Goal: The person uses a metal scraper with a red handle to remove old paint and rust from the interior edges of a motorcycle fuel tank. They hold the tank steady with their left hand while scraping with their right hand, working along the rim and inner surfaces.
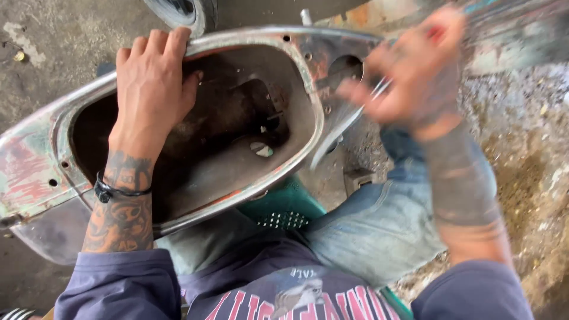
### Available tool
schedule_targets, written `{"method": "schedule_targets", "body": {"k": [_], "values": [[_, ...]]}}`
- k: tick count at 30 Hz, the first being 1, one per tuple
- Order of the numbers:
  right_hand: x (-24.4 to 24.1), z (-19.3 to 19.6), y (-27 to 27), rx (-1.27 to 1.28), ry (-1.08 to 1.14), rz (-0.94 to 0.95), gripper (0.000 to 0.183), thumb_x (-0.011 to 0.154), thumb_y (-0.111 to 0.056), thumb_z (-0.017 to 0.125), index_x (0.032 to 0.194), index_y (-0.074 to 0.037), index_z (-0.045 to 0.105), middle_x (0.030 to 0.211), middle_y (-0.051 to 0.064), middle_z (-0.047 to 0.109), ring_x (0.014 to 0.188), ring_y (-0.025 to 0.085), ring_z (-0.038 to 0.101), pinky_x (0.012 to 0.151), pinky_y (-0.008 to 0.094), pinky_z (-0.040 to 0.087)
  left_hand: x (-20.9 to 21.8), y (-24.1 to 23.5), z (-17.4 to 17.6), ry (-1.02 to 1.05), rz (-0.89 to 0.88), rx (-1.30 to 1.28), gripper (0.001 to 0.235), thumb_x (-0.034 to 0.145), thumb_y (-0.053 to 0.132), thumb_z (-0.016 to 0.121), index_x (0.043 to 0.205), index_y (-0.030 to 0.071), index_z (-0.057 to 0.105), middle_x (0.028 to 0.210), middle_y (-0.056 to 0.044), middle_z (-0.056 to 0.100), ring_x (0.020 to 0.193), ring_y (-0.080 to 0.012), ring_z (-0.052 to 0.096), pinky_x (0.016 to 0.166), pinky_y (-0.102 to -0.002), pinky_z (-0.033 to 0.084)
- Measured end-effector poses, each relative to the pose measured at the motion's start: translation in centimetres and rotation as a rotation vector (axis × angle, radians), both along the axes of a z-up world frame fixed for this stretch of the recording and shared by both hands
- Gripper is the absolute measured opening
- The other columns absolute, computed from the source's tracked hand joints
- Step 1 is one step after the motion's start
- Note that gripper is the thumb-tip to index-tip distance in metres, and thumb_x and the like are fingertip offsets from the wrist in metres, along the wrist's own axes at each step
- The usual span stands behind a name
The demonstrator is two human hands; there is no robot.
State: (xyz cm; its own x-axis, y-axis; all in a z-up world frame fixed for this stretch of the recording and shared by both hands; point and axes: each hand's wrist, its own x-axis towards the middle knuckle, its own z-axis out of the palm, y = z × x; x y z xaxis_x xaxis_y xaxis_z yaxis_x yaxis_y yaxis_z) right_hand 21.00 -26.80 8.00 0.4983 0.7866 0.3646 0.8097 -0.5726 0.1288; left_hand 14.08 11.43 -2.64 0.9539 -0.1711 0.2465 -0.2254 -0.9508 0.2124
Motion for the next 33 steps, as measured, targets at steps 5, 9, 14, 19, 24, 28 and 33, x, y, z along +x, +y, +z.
{"method": "schedule_targets", "body": {"k": [5,9,14,19,24,28,33], "values": [[0.6,1.7,0.0,0.221,0.563,-0.610,0.065,0.087,-0.078,0.061,0.079,-0.013,0.061,0.069,-0.013,0.052,0.077,0.018,0.049,0.083,0.045,0.040,0.2,-0.1,0.5,-0.020,-0.029,-0.011,0.054,0.092,0.021,0.079,0.138,0.006,0.054,0.117,-0.014,0.062,0.111,-0.0366,0.059,0.092,-0.049,0.043],[-0.5,-1.4,-0.7,0.014,-0.074,-0.035,0.055,0.089,-0.069,0.072,0.076,-0.016,0.070,0.071,0.006,0.052,0.080,0.029,0.054,0.098,0.046,0.040,0.4,-0.1,-0.1,-0.002,-0.008,-0.017,0.050,0.095,0.020,0.079,0.138,0.007,0.055,0.118,-0.014,0.062,0.111,-0.0362,0.059,0.091,-0.050,0.043],[1.7,-1.8,-3.9,-0.024,0.009,-0.262,0.051,0.094,-0.065,0.062,0.080,-0.016,0.063,0.077,-0.001,0.054,0.080,0.021,0.049,0.095,0.045,0.038,-0.1,-0.2,0.2,-0.014,-0.008,-0.020,0.053,0.094,0.019,0.078,0.141,0.007,0.055,0.118,-0.014,0.062,0.110,-0.0362,0.059,0.090,-0.050,0.043],[-1.6,-0.3,0.8,0.077,-0.034,-0.008,0.055,0.090,-0.064,0.080,0.079,-0.012,0.068,0.075,0.006,0.055,0.083,0.031,0.052,0.095,0.050,0.039,0.7,-0.7,0.5,0.004,0.029,-0.044,0.058,0.087,0.020,0.079,0.138,0.008,0.056,0.113,-0.014,0.062,0.106,-0.0364,0.060,0.086,-0.050,0.044],[0.2,-0.9,-2.5,0.049,-0.040,-0.207,0.053,0.094,-0.061,0.083,0.079,-0.012,0.069,0.073,0.006,0.057,0.083,0.030,0.054,0.101,0.050,0.038,0.2,-0.7,0.3,0.011,0.029,-0.048,0.058,0.084,0.021,0.079,0.137,0.009,0.057,0.113,-0.014,0.062,0.106,-0.0361,0.060,0.085,-0.050,0.044],[-2.7,-2.4,0.5,0.076,-0.061,-0.019,0.049,0.091,-0.061,0.083,0.080,-0.015,0.069,0.075,0.004,0.060,0.085,0.028,0.057,0.098,0.046,0.038,1.0,-1.0,0.0,-0.025,0.053,-0.064,0.057,0.082,0.023,0.080,0.133,0.010,0.057,0.111,-0.013,0.063,0.105,-0.0355,0.061,0.084,-0.049,0.044],[1.2,-2.7,-3.9,0.001,-0.070,-0.159,0.051,0.097,-0.063,0.079,0.077,-0.017,0.068,0.071,0.001,0.058,0.082,0.024,0.056,0.103,0.047,0.038,0.6,-1.1,-0.2,-0.015,0.064,-0.062,0.053,0.083,0.024,0.080,0.129,0.011,0.058,0.108,-0.012,0.064,0.104,-0.0347,0.061,0.084,-0.049,0.045]]}}
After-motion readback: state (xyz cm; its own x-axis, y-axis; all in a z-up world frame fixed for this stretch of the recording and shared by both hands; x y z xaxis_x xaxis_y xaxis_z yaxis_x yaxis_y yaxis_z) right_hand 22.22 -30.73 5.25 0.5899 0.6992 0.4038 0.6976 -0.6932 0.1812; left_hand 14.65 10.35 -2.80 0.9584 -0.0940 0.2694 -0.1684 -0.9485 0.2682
